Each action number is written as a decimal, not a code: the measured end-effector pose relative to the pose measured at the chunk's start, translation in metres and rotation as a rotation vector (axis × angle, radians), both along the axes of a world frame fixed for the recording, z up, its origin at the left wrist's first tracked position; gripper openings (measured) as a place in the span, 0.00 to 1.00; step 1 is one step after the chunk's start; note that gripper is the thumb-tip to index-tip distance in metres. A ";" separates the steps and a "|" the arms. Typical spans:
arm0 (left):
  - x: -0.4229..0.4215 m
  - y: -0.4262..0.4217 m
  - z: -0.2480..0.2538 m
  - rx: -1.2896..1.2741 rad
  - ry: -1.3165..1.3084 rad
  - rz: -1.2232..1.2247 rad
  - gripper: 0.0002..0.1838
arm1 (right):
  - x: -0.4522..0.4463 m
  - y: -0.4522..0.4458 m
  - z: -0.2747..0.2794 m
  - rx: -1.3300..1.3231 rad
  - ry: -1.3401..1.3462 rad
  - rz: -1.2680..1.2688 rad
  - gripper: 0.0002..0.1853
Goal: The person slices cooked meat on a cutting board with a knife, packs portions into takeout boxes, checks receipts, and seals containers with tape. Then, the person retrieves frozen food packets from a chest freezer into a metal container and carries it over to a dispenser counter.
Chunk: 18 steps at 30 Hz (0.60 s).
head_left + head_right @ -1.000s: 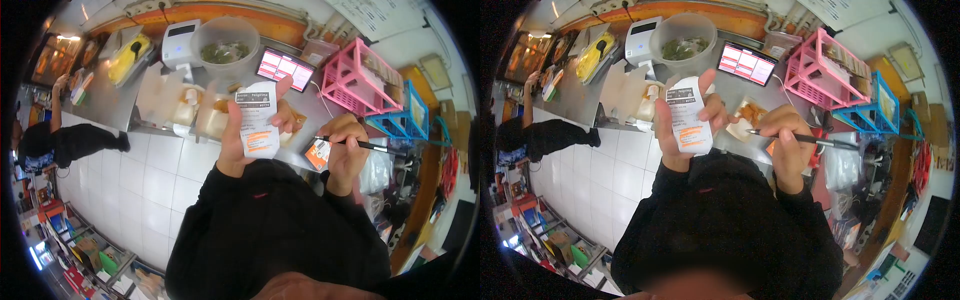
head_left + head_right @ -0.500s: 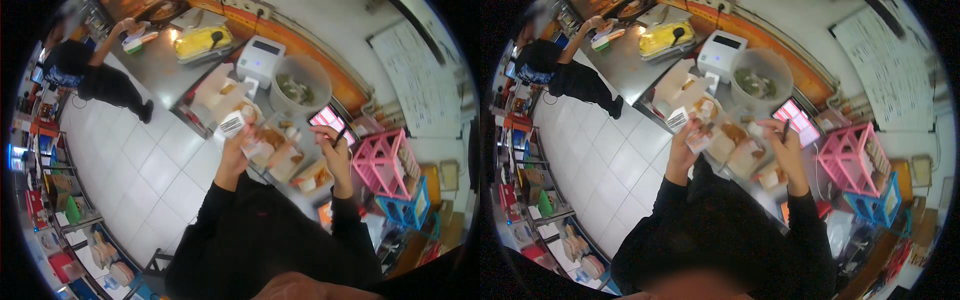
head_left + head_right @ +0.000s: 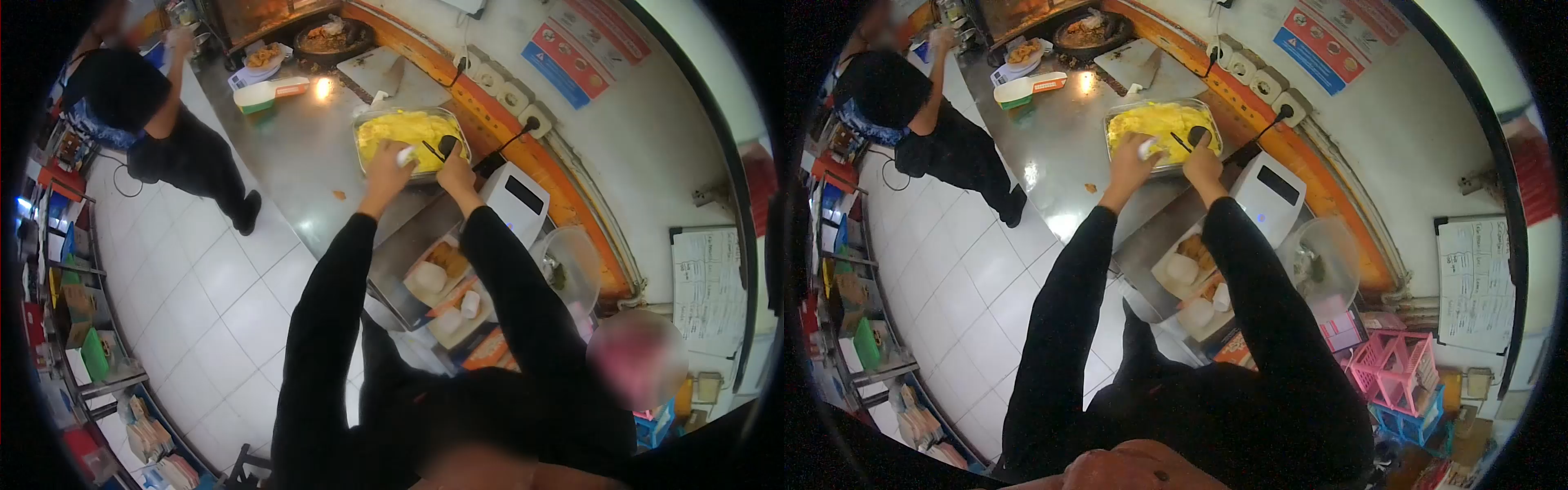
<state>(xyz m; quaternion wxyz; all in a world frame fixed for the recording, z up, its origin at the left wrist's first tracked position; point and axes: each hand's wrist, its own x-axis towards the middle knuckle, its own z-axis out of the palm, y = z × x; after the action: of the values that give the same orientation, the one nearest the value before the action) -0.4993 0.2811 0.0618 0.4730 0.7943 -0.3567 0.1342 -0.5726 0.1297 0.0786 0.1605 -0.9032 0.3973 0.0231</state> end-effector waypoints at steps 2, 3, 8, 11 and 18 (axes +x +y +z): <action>0.020 -0.020 -0.001 0.209 -0.013 -0.136 0.28 | -0.002 -0.015 -0.002 -0.055 -0.002 -0.009 0.39; 0.029 -0.028 0.002 0.327 -0.094 -0.189 0.30 | -0.006 -0.035 -0.009 -0.031 -0.072 0.057 0.37; 0.065 -0.068 0.008 0.766 -0.323 -0.336 0.34 | -0.032 -0.065 0.031 0.038 -0.268 0.300 0.26; 0.088 -0.090 -0.009 0.802 -0.373 -0.429 0.26 | -0.044 -0.029 0.051 -0.073 -0.111 0.548 0.24; 0.095 -0.077 -0.001 0.641 -0.367 -0.526 0.17 | 0.000 -0.015 -0.025 -0.574 0.168 0.555 0.23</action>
<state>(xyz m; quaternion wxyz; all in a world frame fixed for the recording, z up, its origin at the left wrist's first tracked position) -0.4039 0.2040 0.0608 0.1503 0.7462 -0.6478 0.0308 -0.5726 0.1145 0.0541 -0.1436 -0.9792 0.1406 0.0273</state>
